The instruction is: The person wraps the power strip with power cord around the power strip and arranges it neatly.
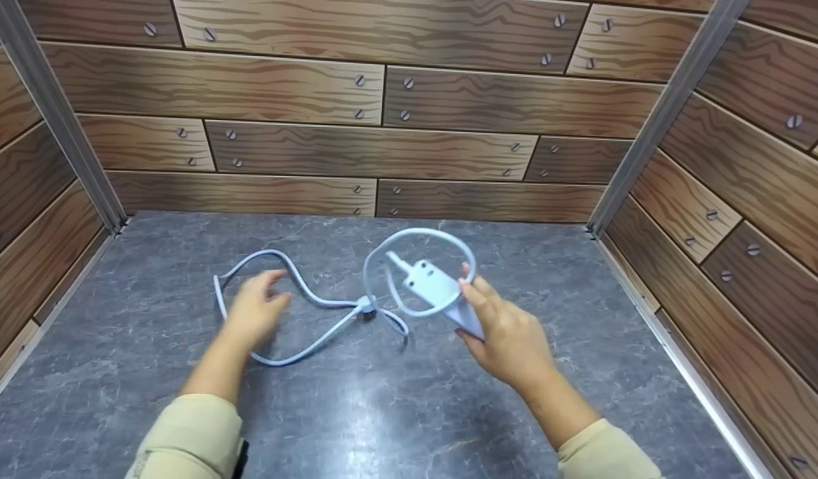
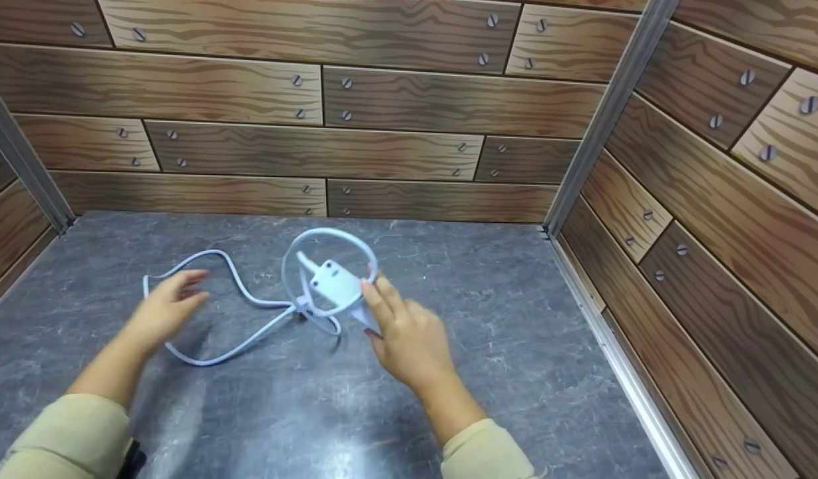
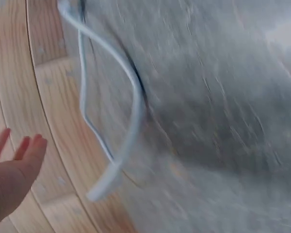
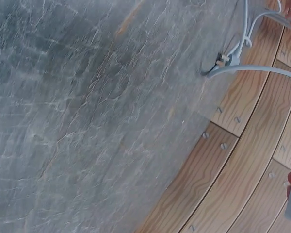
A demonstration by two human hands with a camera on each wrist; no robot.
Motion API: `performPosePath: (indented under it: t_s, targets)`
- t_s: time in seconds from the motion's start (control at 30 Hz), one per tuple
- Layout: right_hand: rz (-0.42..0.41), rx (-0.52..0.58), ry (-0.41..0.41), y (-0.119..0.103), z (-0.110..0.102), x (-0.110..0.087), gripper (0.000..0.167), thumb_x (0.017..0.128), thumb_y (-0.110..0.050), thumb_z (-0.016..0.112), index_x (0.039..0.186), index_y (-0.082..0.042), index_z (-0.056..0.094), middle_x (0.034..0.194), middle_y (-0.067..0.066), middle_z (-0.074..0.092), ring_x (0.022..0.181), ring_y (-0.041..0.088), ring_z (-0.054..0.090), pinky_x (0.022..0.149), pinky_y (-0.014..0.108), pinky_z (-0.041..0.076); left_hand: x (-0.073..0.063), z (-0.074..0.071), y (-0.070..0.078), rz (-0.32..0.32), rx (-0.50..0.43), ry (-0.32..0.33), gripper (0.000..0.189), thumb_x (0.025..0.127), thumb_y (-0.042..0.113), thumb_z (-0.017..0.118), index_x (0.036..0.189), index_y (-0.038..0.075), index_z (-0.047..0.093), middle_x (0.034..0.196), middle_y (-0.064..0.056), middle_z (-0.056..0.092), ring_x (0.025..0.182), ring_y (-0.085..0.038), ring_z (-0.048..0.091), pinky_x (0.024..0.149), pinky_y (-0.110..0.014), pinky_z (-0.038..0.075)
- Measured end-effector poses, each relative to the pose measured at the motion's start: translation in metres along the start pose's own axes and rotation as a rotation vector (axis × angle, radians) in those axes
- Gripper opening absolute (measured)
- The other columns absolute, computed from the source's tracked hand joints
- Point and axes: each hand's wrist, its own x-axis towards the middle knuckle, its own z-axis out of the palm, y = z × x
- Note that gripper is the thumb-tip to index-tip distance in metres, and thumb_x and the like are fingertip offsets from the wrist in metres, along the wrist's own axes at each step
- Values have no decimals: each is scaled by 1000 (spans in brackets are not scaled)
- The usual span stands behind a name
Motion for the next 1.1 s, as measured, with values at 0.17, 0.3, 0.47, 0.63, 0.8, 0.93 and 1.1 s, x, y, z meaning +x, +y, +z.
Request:
performPosePath:
  t_s: [0.17,0.3,0.47,0.63,0.8,0.93,1.1]
  targets:
    - [-126,2,-26,-11,0,2,69,64,-30,79,126,-16,52,128,2,54,73,24,63,54,34,51,-4,24,38,367,-41,146,53,80,1,61,130,2,44,127,-18,48,120,-31,44,103,-42,31]
    - [-231,5,-39,-17,2,2,66,66,-32,77,127,-19,53,129,3,53,73,24,63,54,33,51,-12,31,71,660,7,194,63,75,1,62,134,8,42,133,-10,45,125,-23,38,106,-40,25]
    - [-297,8,-42,-24,3,2,66,68,-32,76,129,-24,52,128,6,52,73,24,63,56,34,52,-22,39,100,887,237,98,65,77,16,66,137,17,40,129,-4,49,121,-19,43,107,-48,22]
    - [-336,1,-50,-27,3,1,68,69,-31,76,131,-27,49,121,6,54,74,23,62,58,34,52,-29,44,107,964,320,67,40,84,17,65,123,18,57,98,1,61,89,-16,59,85,-31,47]
    - [-275,53,-72,-19,5,-4,74,66,-29,78,133,-23,47,114,2,59,74,22,63,60,33,53,-31,40,101,959,292,127,22,87,14,61,108,17,65,81,4,58,63,-11,54,59,-26,47]
    - [-150,74,-97,-10,6,-6,82,64,-28,80,137,-19,41,112,4,62,77,23,65,62,35,54,-33,39,98,959,270,93,16,87,20,61,102,17,66,80,6,61,62,-8,53,58,-26,47]
    - [-68,22,-150,-8,2,-5,81,64,-26,82,135,-17,44,110,4,63,80,24,65,62,38,53,-37,39,101,901,217,-66,13,88,25,61,89,13,66,77,5,63,66,-6,54,61,-25,47]
